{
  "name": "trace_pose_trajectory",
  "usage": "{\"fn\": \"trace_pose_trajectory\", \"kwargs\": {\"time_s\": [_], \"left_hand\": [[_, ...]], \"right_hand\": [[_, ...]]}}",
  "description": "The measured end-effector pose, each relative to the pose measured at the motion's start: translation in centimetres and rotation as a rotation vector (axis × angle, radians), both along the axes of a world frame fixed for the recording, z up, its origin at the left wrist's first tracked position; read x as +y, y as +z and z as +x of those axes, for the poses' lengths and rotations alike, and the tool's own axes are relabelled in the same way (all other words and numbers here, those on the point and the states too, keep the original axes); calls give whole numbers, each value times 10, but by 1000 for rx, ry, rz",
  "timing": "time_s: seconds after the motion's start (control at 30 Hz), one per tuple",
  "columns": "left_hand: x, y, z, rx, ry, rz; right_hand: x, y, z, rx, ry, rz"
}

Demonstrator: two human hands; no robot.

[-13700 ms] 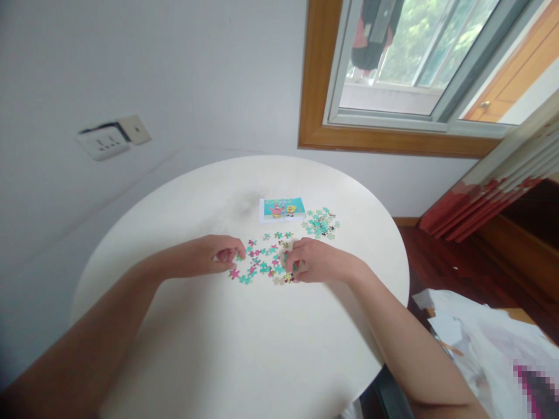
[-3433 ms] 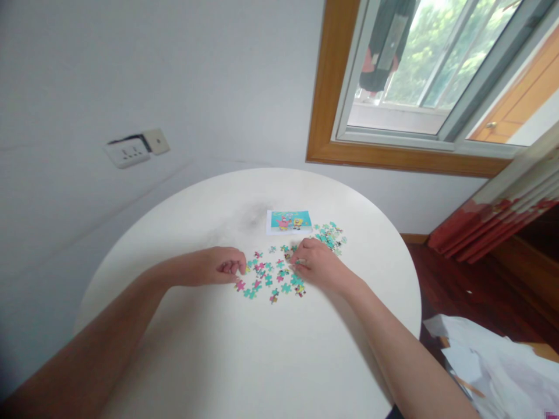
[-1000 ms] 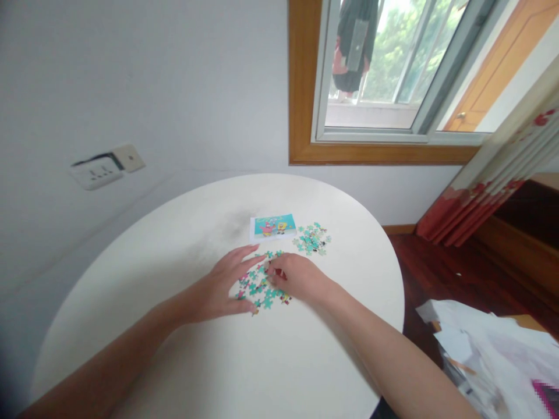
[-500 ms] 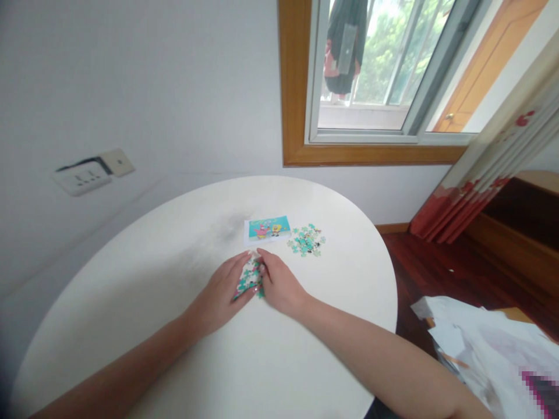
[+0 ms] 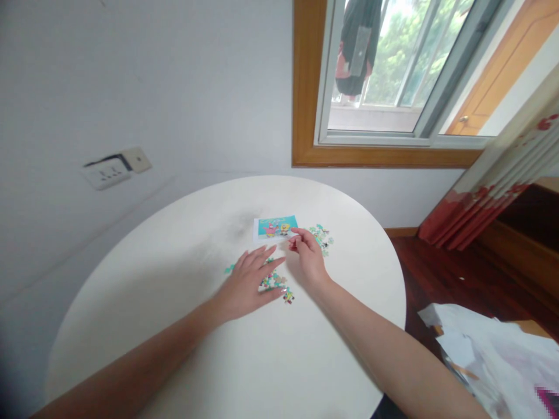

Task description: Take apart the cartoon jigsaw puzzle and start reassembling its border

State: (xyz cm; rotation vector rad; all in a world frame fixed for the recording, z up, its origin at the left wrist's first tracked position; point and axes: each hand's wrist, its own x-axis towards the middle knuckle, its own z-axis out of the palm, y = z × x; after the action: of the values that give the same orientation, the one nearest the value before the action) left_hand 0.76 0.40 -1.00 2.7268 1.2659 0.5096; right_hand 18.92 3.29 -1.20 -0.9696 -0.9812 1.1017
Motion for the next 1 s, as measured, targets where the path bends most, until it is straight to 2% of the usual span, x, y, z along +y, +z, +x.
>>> {"fn": "trace_pose_trajectory", "kwargs": {"time_s": [0.23,0.47,0.63,0.8,1.0], "left_hand": [[-12,-2,23,-13,66,-1],[-22,-2,37,-27,126,87],[-8,3,22,3,139,131],[13,5,0,-26,67,55],[39,0,-34,-15,61,122]], "right_hand": [[6,-6,6,-139,-39,-11],[7,-7,7,-136,1,-25],[7,-6,6,-181,-3,-26],[7,-5,4,-221,5,-17],[8,-7,3,-246,19,-26]]}}
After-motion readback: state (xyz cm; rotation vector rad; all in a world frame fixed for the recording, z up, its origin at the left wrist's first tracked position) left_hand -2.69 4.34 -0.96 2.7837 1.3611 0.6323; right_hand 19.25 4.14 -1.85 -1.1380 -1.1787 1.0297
